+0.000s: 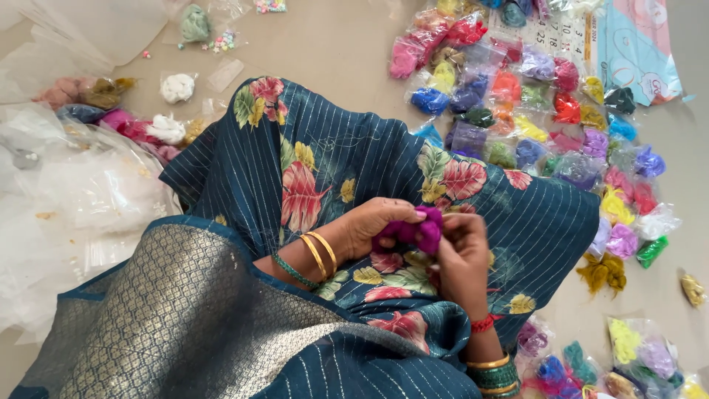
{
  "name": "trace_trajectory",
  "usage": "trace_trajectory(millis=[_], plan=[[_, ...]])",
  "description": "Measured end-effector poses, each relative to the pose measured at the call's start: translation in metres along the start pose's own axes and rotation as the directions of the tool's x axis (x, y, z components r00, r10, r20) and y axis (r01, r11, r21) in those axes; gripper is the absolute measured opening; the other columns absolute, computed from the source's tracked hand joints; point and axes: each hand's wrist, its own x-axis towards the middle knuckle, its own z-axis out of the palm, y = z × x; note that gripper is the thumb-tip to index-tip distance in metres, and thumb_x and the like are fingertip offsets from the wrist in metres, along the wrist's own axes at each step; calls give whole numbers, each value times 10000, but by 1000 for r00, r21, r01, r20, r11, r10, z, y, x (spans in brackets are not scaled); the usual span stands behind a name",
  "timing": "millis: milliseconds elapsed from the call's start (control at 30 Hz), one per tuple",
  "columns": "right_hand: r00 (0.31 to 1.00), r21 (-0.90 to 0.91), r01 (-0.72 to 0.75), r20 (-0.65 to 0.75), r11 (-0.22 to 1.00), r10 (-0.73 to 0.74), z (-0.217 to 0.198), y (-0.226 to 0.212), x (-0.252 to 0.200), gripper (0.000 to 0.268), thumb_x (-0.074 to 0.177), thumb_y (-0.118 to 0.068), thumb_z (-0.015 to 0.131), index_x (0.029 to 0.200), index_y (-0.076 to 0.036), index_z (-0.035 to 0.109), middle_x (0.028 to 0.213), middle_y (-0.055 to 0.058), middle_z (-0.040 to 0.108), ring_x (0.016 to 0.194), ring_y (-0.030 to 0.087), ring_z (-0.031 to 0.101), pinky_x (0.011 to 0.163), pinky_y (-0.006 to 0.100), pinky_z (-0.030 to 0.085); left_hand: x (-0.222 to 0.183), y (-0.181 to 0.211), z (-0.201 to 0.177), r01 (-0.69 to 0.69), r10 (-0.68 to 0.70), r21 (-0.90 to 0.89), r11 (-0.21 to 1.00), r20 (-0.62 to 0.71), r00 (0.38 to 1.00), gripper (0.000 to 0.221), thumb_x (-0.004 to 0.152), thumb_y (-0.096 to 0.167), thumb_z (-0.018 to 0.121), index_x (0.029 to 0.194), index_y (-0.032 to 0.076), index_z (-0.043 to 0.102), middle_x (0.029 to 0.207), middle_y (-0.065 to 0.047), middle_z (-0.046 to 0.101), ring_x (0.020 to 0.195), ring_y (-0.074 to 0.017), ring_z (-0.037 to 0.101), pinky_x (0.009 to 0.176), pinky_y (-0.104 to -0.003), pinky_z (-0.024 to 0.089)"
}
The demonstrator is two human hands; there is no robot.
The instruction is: Sorting and packaging various colorful craft materials into small plastic bags.
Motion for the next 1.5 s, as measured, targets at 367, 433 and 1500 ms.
trace_trajectory(millis=[367, 433, 1500], plan=[[976, -296, 219, 61, 930, -210, -4, -12, -8, 242, 939, -20, 676, 1162, -37, 584, 1023, 18, 644, 910, 71, 614, 786, 230, 537, -18, 17, 22, -36, 43, 155, 987, -47, 998, 236, 875, 298, 777, 1023, 128, 710, 812, 58, 683, 595, -7, 525, 457, -171, 325], [977, -293, 212, 51, 932, -206, -10, -15, -9, 203, 969, -20, 656, 1159, -33, 586, 1018, 16, 648, 905, 66, 609, 785, 226, 533, -17, 15, 17, -85, 89, 166, 982, -15, 996, 240, 881, 295, 790, 1013, 112, 706, 809, 49, 684, 579, -12, 487, 456, -174, 314], [947, 295, -301, 200, 907, 250, -28, 2, 30, 330, 1059, -106, 524, 1383, -53, 554, 1178, 126, 634, 988, 242, 627, 822, 371, 542, -52, 33, 60, -690, 845, 670, 275, 174, 505, 203, 1005, 54, 687, 1208, 42, 682, 1117, -101, 656, 970, -172, 696, 844, -292, 606]])
